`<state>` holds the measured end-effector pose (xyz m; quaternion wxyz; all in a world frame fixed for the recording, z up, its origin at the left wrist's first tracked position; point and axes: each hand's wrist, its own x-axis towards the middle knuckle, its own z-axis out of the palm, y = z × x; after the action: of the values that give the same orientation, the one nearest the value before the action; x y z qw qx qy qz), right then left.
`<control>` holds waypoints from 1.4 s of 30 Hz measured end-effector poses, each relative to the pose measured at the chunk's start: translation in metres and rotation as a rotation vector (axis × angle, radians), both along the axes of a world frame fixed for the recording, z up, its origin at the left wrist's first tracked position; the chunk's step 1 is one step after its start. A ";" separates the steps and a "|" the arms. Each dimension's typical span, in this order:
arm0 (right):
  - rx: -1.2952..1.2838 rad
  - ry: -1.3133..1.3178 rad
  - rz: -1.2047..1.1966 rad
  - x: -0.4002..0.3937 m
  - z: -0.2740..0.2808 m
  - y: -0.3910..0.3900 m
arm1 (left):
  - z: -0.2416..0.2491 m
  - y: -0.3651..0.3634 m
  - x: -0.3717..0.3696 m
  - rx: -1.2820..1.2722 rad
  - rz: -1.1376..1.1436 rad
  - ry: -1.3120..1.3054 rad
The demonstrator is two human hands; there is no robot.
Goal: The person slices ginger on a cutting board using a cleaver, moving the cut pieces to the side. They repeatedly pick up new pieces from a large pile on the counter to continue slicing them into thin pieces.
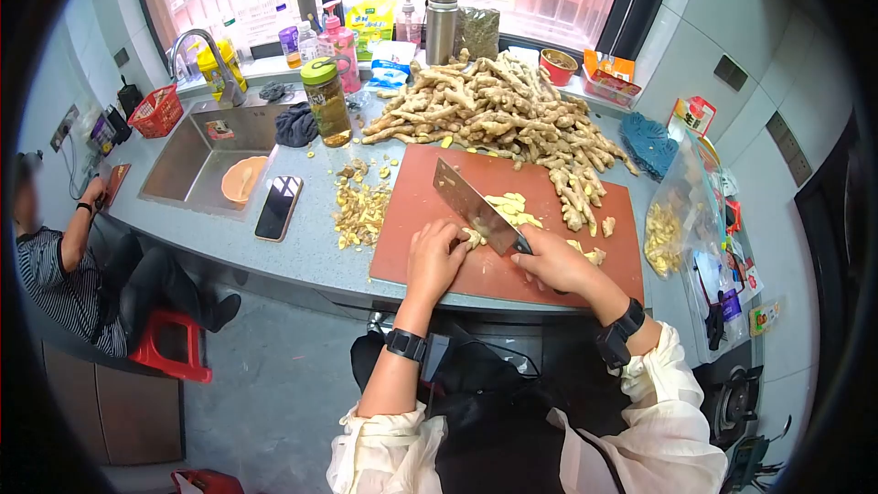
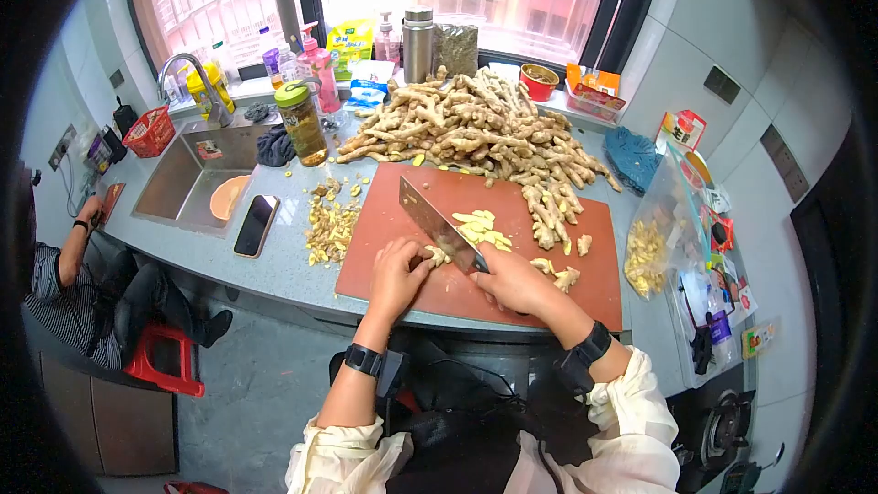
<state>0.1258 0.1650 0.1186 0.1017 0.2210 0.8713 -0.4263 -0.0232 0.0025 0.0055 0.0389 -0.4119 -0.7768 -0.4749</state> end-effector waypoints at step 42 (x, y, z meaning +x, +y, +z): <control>0.317 0.017 0.142 -0.007 -0.015 0.004 | -0.006 0.003 -0.002 0.000 0.006 0.037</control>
<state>0.1184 0.1689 0.1033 0.0878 0.1686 0.9418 -0.2772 -0.0249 0.0060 0.0000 0.0547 -0.4183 -0.7772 -0.4669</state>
